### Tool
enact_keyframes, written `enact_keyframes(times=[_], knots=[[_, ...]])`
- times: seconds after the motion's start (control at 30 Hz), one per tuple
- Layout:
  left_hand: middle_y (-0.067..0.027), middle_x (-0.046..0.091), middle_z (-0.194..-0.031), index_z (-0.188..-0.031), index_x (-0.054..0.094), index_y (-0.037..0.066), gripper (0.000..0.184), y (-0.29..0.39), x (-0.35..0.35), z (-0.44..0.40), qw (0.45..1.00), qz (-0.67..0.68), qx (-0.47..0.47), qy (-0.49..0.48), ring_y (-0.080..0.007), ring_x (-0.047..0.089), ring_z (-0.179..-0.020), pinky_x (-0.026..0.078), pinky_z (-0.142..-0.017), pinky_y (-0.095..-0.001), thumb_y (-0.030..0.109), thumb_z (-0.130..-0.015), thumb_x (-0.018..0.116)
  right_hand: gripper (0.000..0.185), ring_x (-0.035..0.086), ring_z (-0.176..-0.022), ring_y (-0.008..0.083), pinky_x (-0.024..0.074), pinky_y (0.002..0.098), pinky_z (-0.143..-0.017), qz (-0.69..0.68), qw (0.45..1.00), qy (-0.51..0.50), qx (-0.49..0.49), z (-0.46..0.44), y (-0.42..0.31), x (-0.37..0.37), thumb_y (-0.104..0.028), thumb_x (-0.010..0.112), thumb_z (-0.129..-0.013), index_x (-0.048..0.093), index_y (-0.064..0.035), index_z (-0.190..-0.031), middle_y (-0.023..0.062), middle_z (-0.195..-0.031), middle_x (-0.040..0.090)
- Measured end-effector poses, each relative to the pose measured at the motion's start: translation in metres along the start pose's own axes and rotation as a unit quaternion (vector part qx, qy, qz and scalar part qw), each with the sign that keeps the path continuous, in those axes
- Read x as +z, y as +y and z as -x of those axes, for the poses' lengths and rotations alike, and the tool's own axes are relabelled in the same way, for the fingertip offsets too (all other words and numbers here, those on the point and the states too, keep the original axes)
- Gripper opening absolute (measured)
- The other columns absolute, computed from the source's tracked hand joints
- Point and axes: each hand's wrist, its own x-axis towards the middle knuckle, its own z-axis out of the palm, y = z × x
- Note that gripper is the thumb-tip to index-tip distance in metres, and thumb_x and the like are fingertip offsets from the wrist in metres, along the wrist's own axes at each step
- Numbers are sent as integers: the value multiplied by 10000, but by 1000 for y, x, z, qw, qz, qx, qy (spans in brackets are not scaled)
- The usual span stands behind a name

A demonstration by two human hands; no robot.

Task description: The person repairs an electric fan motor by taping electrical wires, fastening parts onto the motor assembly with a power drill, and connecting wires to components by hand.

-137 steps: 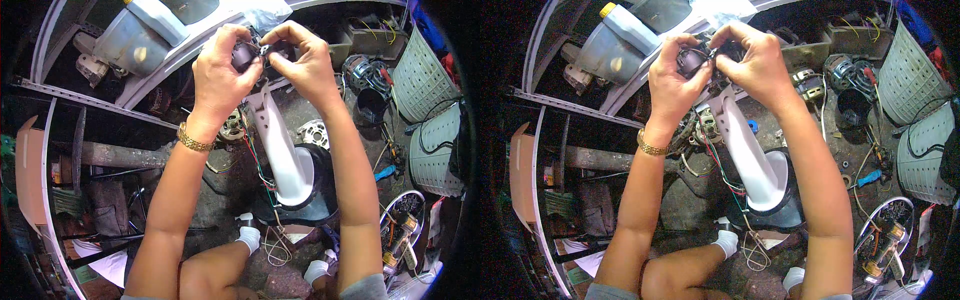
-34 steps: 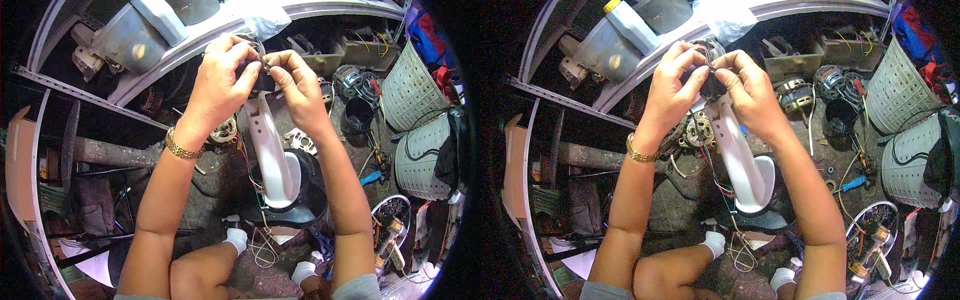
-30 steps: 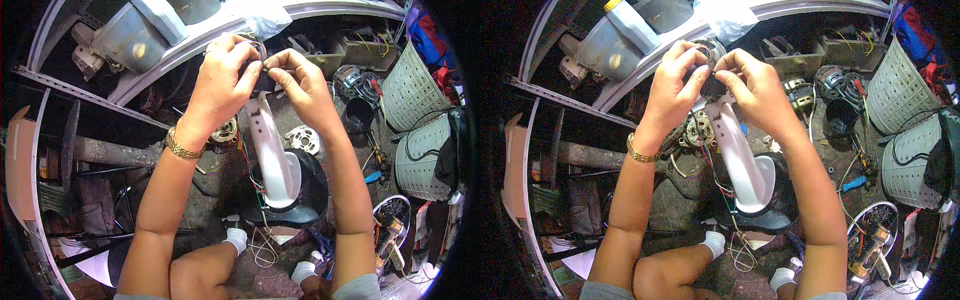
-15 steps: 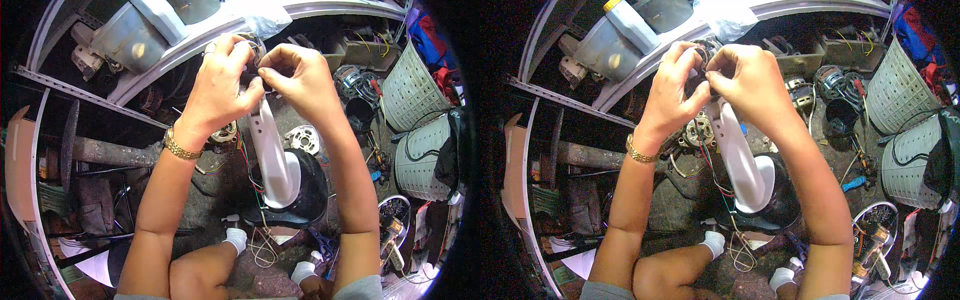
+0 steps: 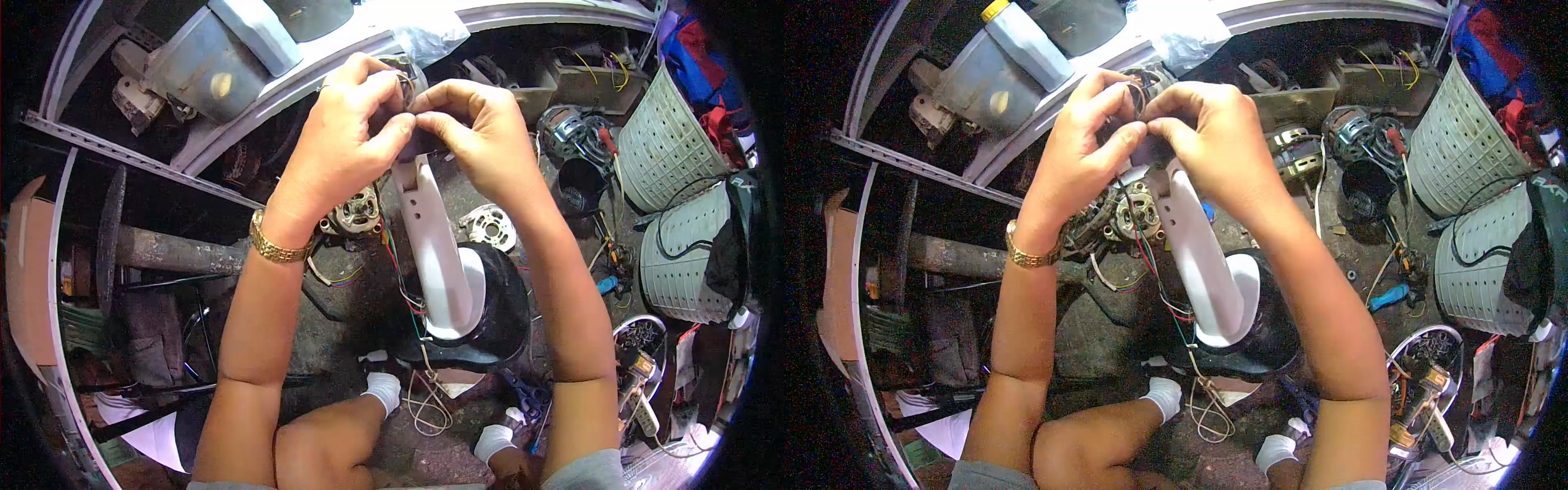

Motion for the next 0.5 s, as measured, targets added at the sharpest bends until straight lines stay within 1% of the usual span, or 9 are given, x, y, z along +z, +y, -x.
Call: enact_keyframes(times=[0.07, 0.13, 0.2, 0.3, 0.33, 0.37, 0.4, 0.43, 0.5], knots=[[-158, 561, -1063, -787, 503, -15, 218, 3, -2, 0, 999, -23, -24, -23, -282, 544, -1043, 427, -928, -358, 119, -768, 673, 115, 686, -737, 156, 534, 294, -713, 29, 999, 17, -14, 1, 2, 2, -19, 637, -801, 705, 27, -882, 127, -807, 720], [-158, 563, -1061, -786, 504, -16, 224, 5, -5, -2, 999, -17, -20, -29, -285, 544, -1057, 426, -931, -362, 121, -762, 679, 116, 689, -744, 154, 535, 294, -711, 57, 997, 31, -28, 2, -1, 2, -24, 638, -801, 708, 24, -881, 126, -813, 722], [-157, 565, -1059, -786, 505, -16, 230, 5, -6, -2, 999, -12, -16, -36, -287, 543, -1070, 426, -934, -367, 124, -756, 684, 132, 636, -825, 89, 515, 243, -770, 82, 997, -4, -4, 5, -8, -2, -7, 660, -852, 678, 45, -972, 54, -905, 706], [-162, 567, -1052, -782, 508, -16, 228, 7, -2, -2, 999, -34, -22, -26, -292, 545, -1093, 429, -934, -367, 121, -745, 686, 155, 632, -827, 93, 510, 240, -759, 28, 999, -19, 14, 5, 0, -5, -10, 663, -845, 681, 38, -992, 52, -925, 706], [-157, 555, -983, -774, 539, -10, 201, 6, 0, -3, 999, -27, -24, -11, -304, 544, -985, 447, -859, -380, 127, -727, 678, 155, 632, -827, 93, 510, 240, -759, 27, 999, -19, 14, 4, 2, -5, -10, 663, -845, 681, 38, -992, 52, -925, 706], [-152, 543, -914, -767, 569, -4, 179, 6, 1, -3, 999, -21, -25, 4, -316, 544, -877, 466, -784, -394, 132, -709, 669, 171, 656, -809, 123, 522, 268, -749, -12, 1000, -19, 22, 3, 4, -5, -40, 653, -830, 696, 36, -976, 87, -904, 717], [-152, 543, -914, -767, 569, -4, 179, 7, 2, -3, 999, -22, -24, 4, -316, 544, -877, 466, -784, -394, 132, -709, 669, 193, 680, -790, 152, 534, 296, -739, -52, 998, -19, 29, 3, 5, -5, -71, 642, -814, 710, 35, -961, 121, -883, 728], [-154, 547, -917, -765, 568, -3, 173, 8, 4, -3, 999, -33, -34, 16, -323, 544, -883, 466, -793, -397, 131, -709, 663, 193, 680, -790, 152, 534, 296, -739, -52, 998, -19, 28, 3, 5, -7, -71, 642, -814, 710, 35, -961, 121, -883, 728], [-157, 550, -919, -763, 567, -3, 168, 8, 5, -3, 998, -43, -42, 29, -331, 543, -889, 466, -802, -400, 129, -709, 656, 230, 666, -796, 148, 533, 297, -756, -31, 995, -50, 81, 3, 3, -10, -87, 662, -808, 702, 48, -990, 115, -897, 722]])
